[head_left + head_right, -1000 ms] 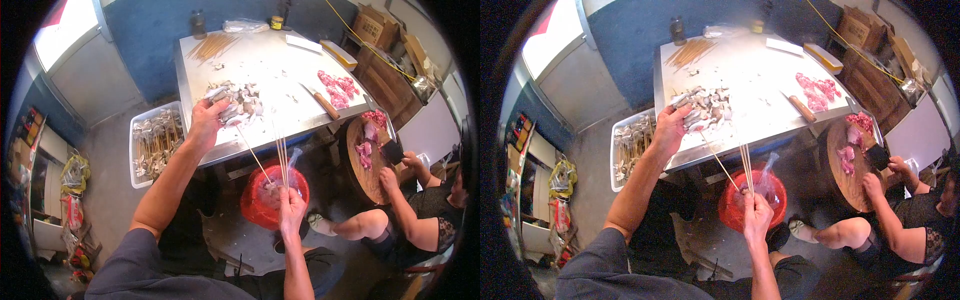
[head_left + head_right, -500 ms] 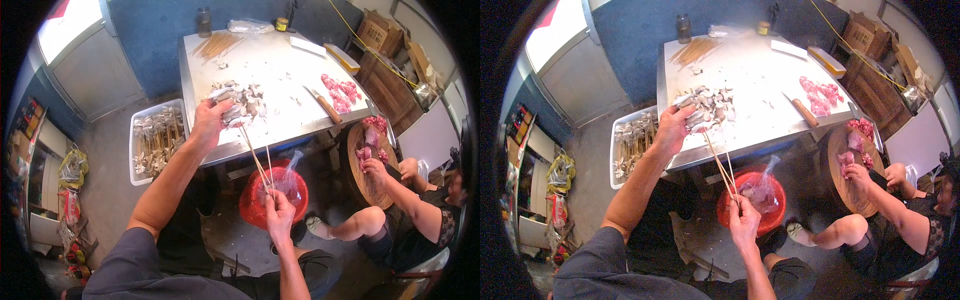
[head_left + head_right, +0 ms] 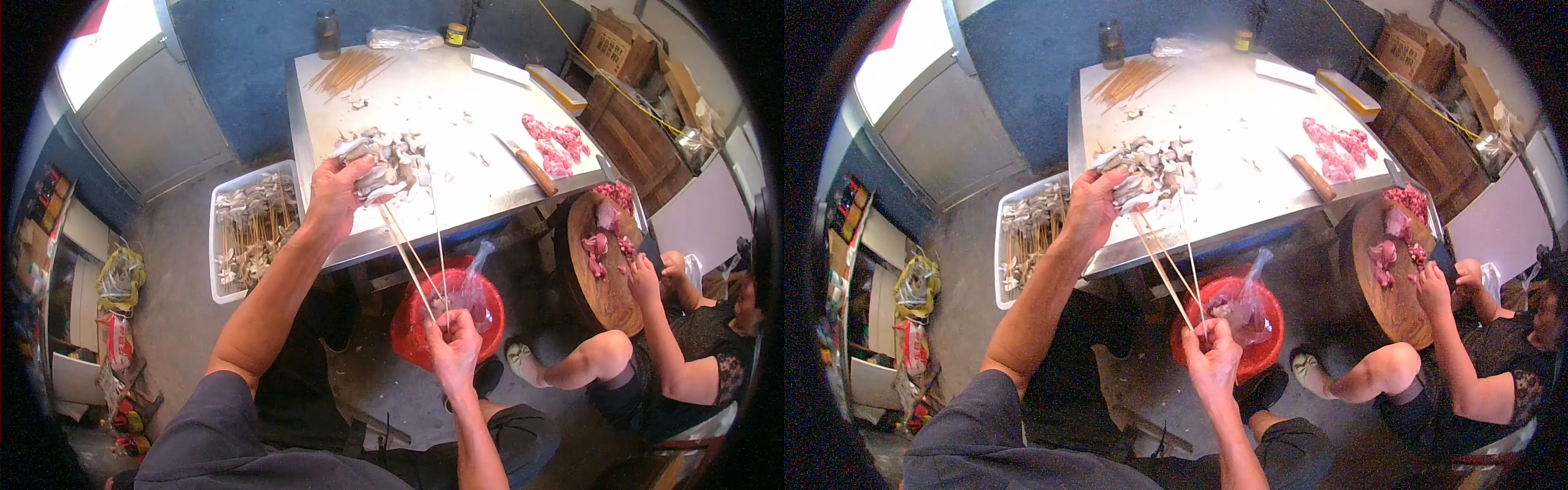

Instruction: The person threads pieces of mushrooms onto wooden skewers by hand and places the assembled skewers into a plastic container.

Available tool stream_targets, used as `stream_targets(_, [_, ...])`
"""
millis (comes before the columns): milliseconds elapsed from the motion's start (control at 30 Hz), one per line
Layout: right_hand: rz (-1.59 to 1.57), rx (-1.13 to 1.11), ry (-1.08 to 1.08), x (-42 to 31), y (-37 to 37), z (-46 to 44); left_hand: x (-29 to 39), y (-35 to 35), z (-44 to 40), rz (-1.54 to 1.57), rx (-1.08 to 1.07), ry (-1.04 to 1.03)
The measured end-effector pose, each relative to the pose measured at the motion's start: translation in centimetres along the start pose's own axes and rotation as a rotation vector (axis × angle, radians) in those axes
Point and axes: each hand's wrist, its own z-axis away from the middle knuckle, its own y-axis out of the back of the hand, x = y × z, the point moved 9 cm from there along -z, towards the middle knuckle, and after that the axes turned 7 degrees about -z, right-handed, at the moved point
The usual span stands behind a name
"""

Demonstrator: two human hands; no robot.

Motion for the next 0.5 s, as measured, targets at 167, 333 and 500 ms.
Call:
stream_targets(167, [-0.024, -0.008, 0.015, 0.4, -0.06, -0.12, 0.39, -0.23, 0.19, -0.001, -0.003, -0.005])
stream_targets(333, [-0.059, -0.031, -0.008, 0.29, -0.11, -0.24, 0.27, -0.16, 0.15, 0.008, -0.009, 0.01])
stream_targets(500, [-0.052, -0.028, -0.018, 0.3, 0.14, -0.16, 0.1, 0.01, 0.12, 0.032, 0.01, 0.043])
